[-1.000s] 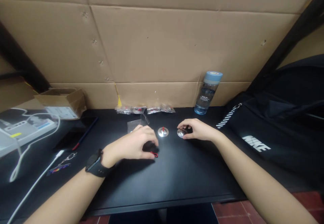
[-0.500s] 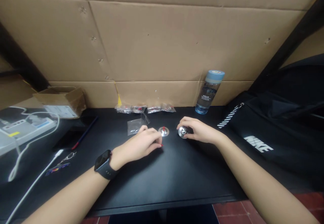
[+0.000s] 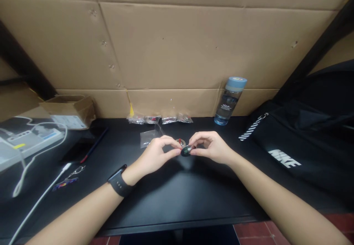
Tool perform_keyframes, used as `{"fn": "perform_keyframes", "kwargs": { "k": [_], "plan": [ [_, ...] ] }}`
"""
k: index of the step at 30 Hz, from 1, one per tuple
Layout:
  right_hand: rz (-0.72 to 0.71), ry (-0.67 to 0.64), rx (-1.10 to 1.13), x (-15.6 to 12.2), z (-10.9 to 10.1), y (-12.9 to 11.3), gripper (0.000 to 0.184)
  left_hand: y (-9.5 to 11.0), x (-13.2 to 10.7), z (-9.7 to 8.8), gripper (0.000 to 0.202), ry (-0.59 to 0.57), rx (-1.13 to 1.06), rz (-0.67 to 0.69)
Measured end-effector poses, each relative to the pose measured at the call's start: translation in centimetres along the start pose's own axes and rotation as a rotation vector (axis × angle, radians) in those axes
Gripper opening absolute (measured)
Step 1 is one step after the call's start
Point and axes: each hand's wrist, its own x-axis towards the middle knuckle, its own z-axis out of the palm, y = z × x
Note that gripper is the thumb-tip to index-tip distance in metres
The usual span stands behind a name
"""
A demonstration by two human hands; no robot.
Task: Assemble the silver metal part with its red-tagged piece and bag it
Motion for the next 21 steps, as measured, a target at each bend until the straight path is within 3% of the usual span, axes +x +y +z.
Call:
{"fn": "perform_keyframes", "kwargs": {
  "k": [5, 10, 21],
  "plan": [
    [-0.057, 0.071, 0.002, 0.2, 1.0, 0.4, 0.021, 0.2, 0.1, 0.8, 0.018, -0.036, -0.176, -0.072],
    [0.024, 0.113, 0.005, 0.1, 2.1, 0.5, 0.023, 0.2, 0.2, 0.8, 0.018, 0.021, -0.258, -0.1],
    [0.083, 0.18, 0.176, 0.4, 3.6, 0.4, 0.033, 0.3, 0.0, 0.8, 0.01, 0.159, -0.171, -0.017]
  ]
}}
